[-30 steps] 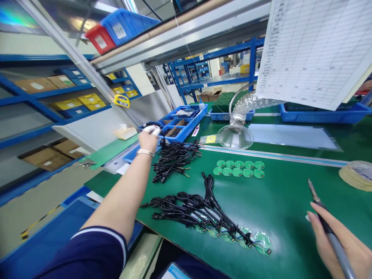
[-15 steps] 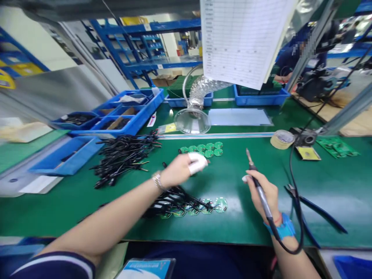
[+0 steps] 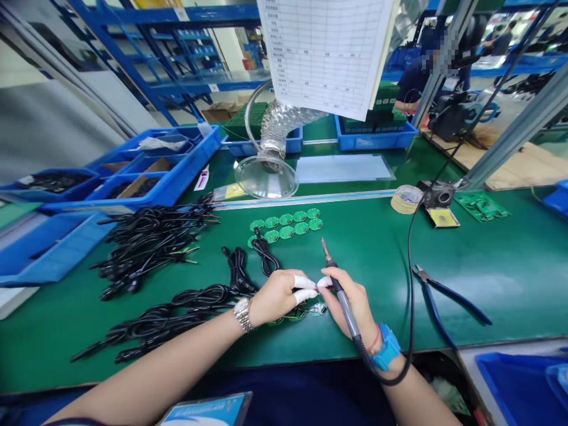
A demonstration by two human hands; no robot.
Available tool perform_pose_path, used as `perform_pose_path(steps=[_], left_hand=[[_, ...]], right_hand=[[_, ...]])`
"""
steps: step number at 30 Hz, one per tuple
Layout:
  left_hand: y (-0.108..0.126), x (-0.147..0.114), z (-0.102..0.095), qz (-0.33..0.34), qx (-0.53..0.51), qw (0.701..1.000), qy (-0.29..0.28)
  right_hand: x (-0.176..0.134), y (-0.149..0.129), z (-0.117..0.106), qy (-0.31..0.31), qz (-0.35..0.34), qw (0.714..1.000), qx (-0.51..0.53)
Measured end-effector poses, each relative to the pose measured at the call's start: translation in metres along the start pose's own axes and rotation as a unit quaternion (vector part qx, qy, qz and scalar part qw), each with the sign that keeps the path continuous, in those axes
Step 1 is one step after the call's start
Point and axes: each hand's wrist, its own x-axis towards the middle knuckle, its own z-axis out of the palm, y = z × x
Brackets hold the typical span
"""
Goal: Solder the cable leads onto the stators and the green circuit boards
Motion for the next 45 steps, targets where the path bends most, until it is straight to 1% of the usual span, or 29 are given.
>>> perform_pose_path(steps=[3, 5, 7, 9, 12, 15, 17, 19, 21, 23, 26, 33, 45], left_hand=[[-0.001, -0.001, 0.003, -0.052, -0.088, 0.994, 0.028], [0.000, -0.002, 0.003, -0.084, -0.154, 0.984, 0.029], [0.000, -0.002, 0.002, -0.109, -0.192, 0.975, 0.019], [0.001, -0.002, 0.002, -0.126, -0.168, 0.978, -0.005], [0.003, -0.003, 0.007, -0.115, -0.041, 0.991, -0.048], [0.006, -0.005, 0.017, -0.086, 0.088, 0.991, -0.045], [0.008, -0.004, 0.022, -0.074, 0.127, 0.988, -0.038], [0.009, -0.002, 0.025, -0.071, 0.140, 0.987, -0.043], [0.009, 0.000, 0.026, -0.078, 0.150, 0.984, -0.051], [0.008, 0.000, 0.025, -0.085, 0.157, 0.982, -0.057], [0.008, 0.000, 0.024, -0.090, 0.155, 0.982, -0.066], [0.008, -0.001, 0.024, -0.105, 0.139, 0.982, -0.070], [0.008, 0.000, 0.023, -0.106, 0.142, 0.981, -0.073]], right_hand=[[-0.002, 0.000, 0.003, 0.015, 0.002, 1.000, -0.004], [-0.003, 0.001, 0.004, 0.025, -0.006, 1.000, -0.016], [-0.004, 0.003, 0.004, 0.025, -0.014, 0.999, -0.025], [-0.007, 0.006, 0.001, 0.017, -0.015, 0.999, -0.035], [-0.017, 0.011, -0.011, 0.018, -0.008, 0.997, -0.073], [-0.033, 0.012, -0.028, 0.025, -0.019, 0.994, -0.107], [-0.043, 0.010, -0.040, 0.028, -0.038, 0.991, -0.122], [-0.050, 0.009, -0.048, 0.033, -0.041, 0.991, -0.124], [-0.054, 0.008, -0.052, 0.029, -0.020, 0.994, -0.107], [-0.055, 0.009, -0.053, 0.014, 0.007, 0.997, -0.078], [-0.052, 0.009, -0.051, -0.015, 0.021, 0.999, -0.033], [-0.047, 0.009, -0.051, -0.045, 0.018, 0.999, 0.000], [-0.047, 0.009, -0.051, -0.060, -0.001, 0.998, 0.001]])
